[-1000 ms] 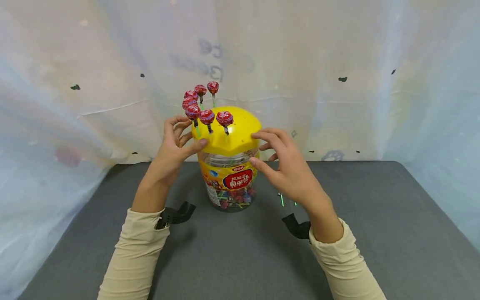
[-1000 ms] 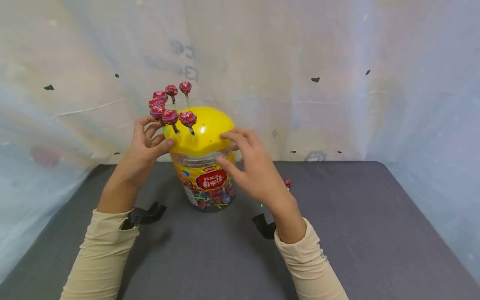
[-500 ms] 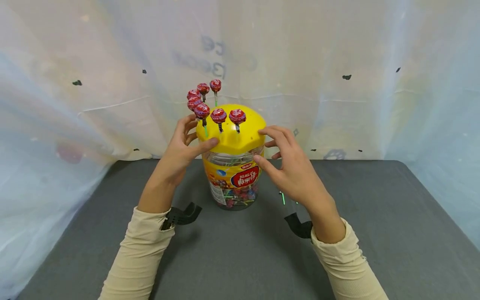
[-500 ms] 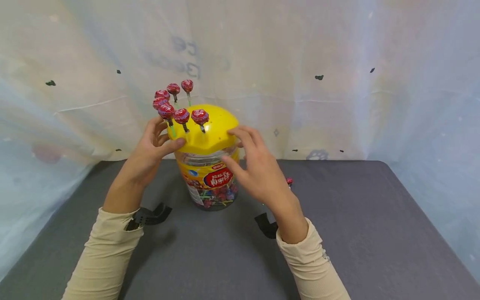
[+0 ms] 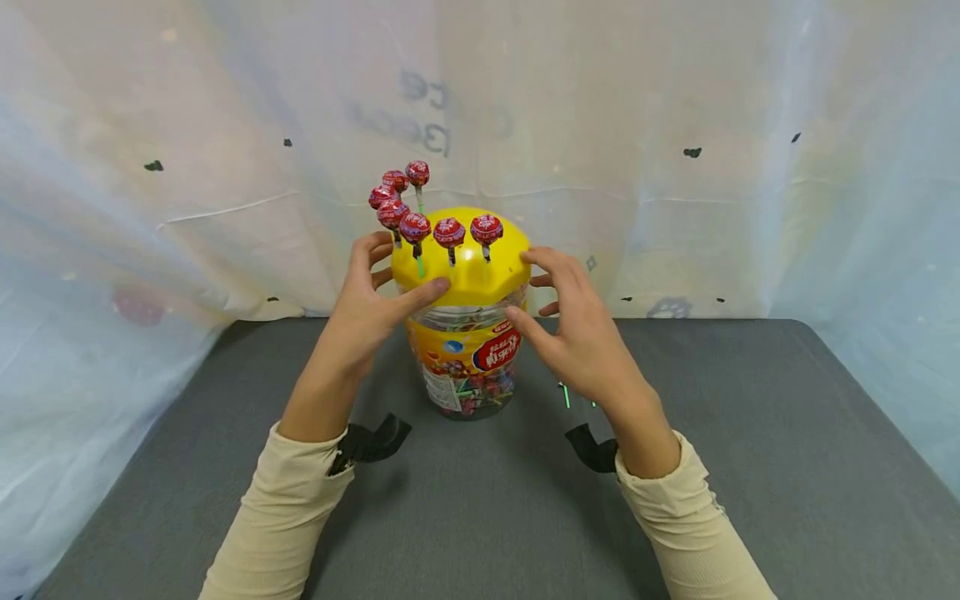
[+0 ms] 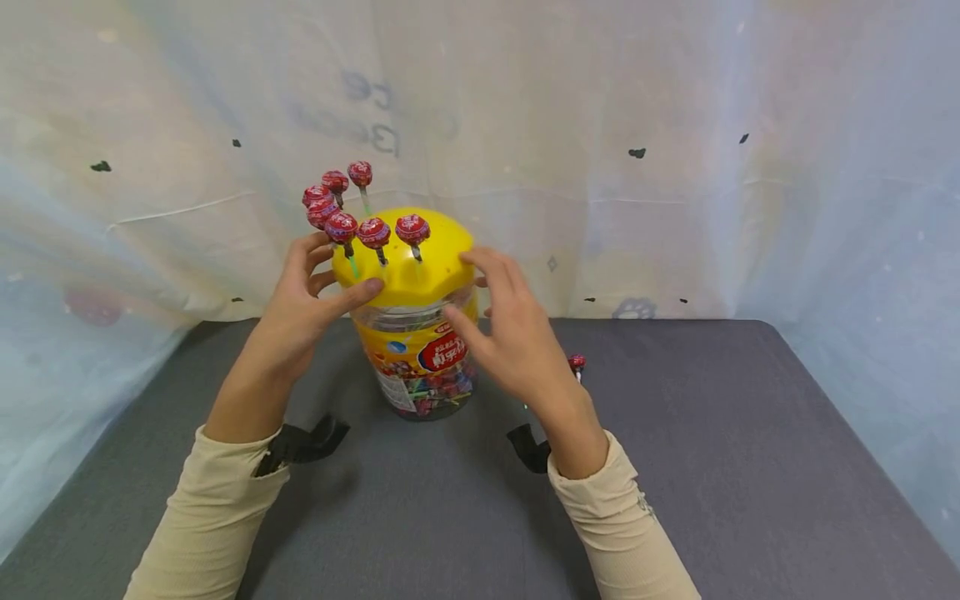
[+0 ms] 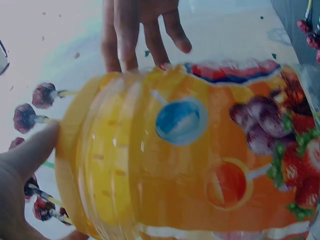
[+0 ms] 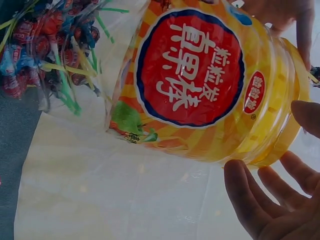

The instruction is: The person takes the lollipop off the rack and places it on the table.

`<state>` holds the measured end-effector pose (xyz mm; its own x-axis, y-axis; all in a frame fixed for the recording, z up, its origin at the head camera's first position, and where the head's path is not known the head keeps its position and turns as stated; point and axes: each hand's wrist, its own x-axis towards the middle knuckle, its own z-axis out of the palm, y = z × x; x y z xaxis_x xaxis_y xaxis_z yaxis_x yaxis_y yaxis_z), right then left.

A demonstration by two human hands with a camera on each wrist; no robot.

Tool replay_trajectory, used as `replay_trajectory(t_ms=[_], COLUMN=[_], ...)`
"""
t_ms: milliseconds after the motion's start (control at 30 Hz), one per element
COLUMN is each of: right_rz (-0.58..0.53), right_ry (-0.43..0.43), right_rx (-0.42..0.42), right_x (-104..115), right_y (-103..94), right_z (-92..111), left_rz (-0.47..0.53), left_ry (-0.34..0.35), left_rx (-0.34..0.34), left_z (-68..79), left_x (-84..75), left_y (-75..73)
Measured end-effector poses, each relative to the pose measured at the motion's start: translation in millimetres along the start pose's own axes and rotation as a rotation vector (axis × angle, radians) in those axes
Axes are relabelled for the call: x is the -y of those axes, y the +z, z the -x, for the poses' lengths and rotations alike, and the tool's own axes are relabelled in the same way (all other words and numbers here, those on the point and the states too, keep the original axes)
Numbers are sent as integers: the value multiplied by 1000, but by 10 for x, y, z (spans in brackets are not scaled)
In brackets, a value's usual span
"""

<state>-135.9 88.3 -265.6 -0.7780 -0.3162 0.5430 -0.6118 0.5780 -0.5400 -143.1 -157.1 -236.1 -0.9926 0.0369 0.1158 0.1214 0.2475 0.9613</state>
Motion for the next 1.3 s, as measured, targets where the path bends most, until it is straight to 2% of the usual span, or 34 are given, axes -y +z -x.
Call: replay_trajectory(t_ms=[167, 267, 367, 500, 667, 867, 1067, 1167, 1300], right_rz=[-31, -36, -30, -9, 19, 4, 3, 6, -34], right_ry=[9, 27, 44, 57, 62, 85, 90, 60, 4], right_rx=[27, 47, 53, 61, 84, 83, 77, 26, -83], right_x=[-7, -5, 10, 63, 110, 102, 72, 72, 133], right_y=[13, -7, -46, -106, -138, -123, -110, -103, -54], right_z=[-14, -14, 2, 31, 52, 52, 1, -40, -110], left_rz=[10, 40, 96, 156, 169, 139, 18, -13, -12], left_ry=[-39, -41, -13, 39, 79, 56, 23, 7, -13], left_rx=[-19, -14, 28, 123, 184, 140, 77, 64, 50], left_z=[81, 77, 18, -80, -119, -97, -43, -23, 9], left_x=[-44, -52, -20, 85, 166, 124, 14, -30, -62], left_y=[-22, -68, -135, -222, -250, -215, -176, -157, -165])
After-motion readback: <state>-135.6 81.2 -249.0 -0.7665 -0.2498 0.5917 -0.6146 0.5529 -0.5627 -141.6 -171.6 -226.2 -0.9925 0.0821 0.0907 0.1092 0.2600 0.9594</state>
